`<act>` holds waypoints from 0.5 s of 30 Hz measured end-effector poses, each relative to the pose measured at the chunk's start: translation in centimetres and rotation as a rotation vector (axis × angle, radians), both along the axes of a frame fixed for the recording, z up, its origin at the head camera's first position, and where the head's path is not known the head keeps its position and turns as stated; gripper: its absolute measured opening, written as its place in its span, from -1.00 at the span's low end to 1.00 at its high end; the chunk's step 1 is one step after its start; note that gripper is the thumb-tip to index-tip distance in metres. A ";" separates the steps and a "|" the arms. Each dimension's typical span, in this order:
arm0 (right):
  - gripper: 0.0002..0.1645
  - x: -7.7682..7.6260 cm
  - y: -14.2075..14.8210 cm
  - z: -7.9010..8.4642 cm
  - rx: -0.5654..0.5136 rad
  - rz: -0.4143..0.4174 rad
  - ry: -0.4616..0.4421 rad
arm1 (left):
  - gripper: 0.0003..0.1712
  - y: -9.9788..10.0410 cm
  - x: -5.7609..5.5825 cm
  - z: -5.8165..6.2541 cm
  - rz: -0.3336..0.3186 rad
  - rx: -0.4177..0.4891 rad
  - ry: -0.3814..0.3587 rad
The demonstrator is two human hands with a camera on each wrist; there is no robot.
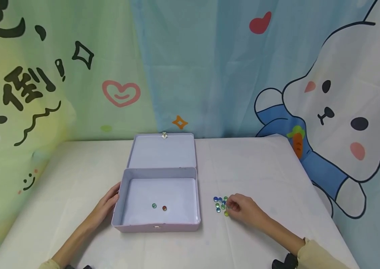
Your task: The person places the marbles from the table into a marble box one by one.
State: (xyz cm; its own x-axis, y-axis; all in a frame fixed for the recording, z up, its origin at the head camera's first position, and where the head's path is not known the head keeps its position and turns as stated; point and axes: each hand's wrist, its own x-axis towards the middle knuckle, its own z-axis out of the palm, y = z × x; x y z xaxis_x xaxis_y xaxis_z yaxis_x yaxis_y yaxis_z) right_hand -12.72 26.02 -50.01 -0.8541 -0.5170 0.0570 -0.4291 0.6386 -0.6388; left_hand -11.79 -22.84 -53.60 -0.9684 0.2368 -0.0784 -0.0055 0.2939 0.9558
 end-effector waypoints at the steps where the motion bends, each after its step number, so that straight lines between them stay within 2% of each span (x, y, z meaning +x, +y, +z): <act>1: -0.85 0.0 0.0 -0.1 -0.004 0.004 0.001 | -0.39 0.0 0.0 0.0 0.000 -0.001 0.002; 9: -0.84 0.2 0.1 -0.5 -0.032 0.027 -0.008 | -0.39 0.0 0.1 -0.1 0.004 -0.005 0.006; 15: -0.85 0.1 0.3 -0.6 -0.011 0.026 -0.024 | -0.39 0.1 0.0 -0.1 0.008 -0.010 -0.001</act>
